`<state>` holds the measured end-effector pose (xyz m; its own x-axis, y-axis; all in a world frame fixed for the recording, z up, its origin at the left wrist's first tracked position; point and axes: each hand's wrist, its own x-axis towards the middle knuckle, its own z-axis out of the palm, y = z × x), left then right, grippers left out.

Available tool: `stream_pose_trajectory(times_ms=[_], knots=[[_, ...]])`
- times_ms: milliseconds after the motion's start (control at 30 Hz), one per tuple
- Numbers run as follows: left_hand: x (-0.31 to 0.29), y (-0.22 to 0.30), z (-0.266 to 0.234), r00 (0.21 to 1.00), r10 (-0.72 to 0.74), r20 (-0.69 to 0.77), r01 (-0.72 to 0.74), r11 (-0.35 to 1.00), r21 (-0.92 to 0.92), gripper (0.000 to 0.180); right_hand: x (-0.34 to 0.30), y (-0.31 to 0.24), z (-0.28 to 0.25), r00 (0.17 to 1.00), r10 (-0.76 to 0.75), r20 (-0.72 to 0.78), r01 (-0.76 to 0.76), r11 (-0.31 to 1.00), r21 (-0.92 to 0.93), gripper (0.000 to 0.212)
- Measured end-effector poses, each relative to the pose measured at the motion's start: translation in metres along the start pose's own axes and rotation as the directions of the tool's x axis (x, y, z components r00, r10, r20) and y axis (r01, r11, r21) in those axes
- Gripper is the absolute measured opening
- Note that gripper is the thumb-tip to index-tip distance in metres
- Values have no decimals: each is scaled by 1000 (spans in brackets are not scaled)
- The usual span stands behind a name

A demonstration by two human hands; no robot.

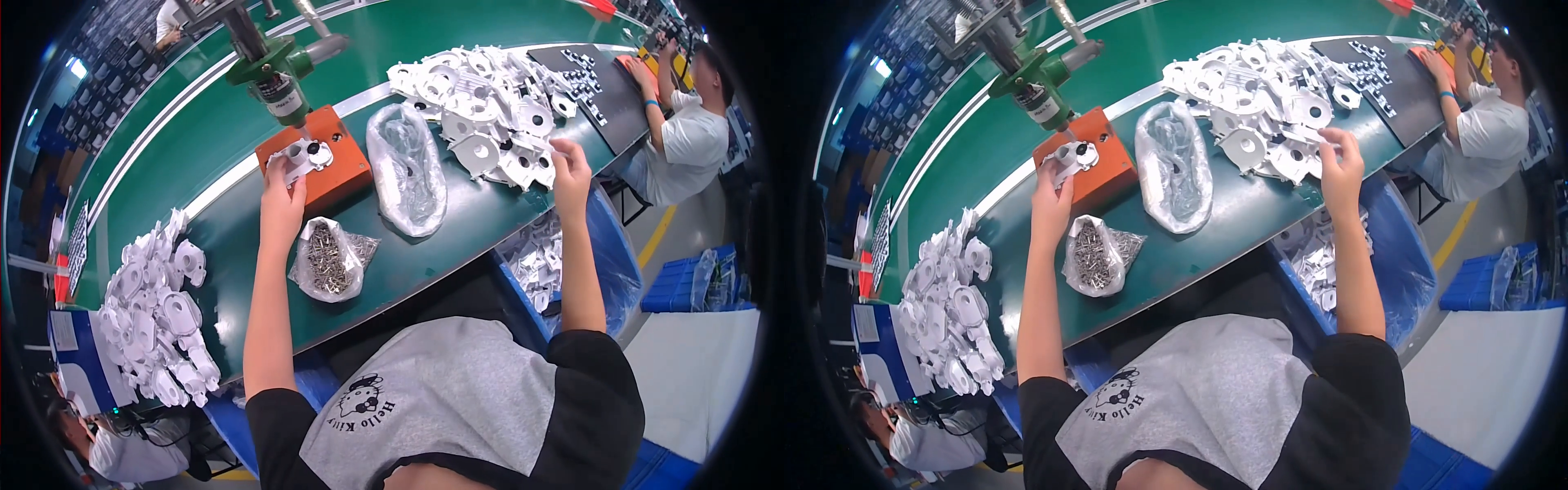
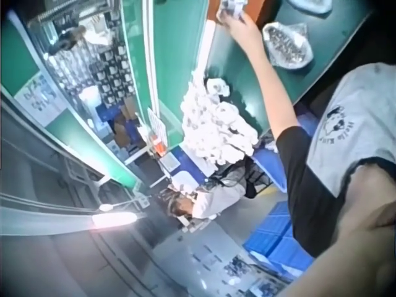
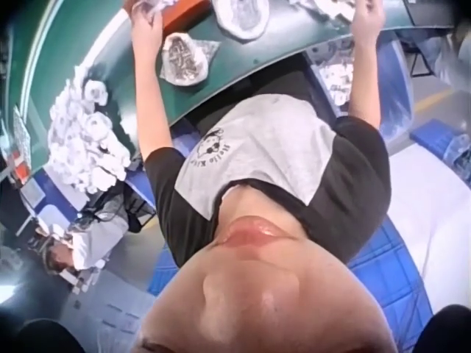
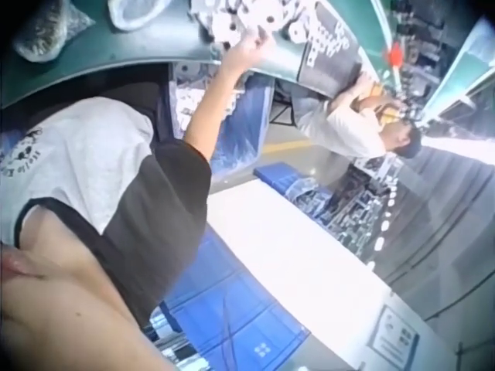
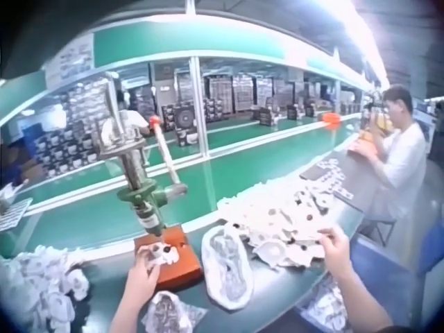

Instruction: Using a manual press to attach metal eyelets or similar components into white shoe upper parts on an industrial assembly line.

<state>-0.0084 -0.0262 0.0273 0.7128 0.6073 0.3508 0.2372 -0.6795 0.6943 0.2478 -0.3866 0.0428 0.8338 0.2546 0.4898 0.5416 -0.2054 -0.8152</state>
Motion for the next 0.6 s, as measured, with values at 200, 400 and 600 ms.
stream_pose_trajectory(times_ms=[200, 400, 600], knots=[[7, -11, 2, 998, 65, -24, -63, 995, 83, 48, -44, 17, 2, 998, -34, -44, 19, 956, -294, 18], [42, -17, -25, 984, 61, 170, -119, 927, 356, 58, -47, -4, 41, 981, -182, 75, 196, 931, -308, 33], [51, 24, -48, 965, 43, 259, -130, 935, 331, 45, -30, 10, 69, 971, -177, 160, 237, 768, -594, 40]])
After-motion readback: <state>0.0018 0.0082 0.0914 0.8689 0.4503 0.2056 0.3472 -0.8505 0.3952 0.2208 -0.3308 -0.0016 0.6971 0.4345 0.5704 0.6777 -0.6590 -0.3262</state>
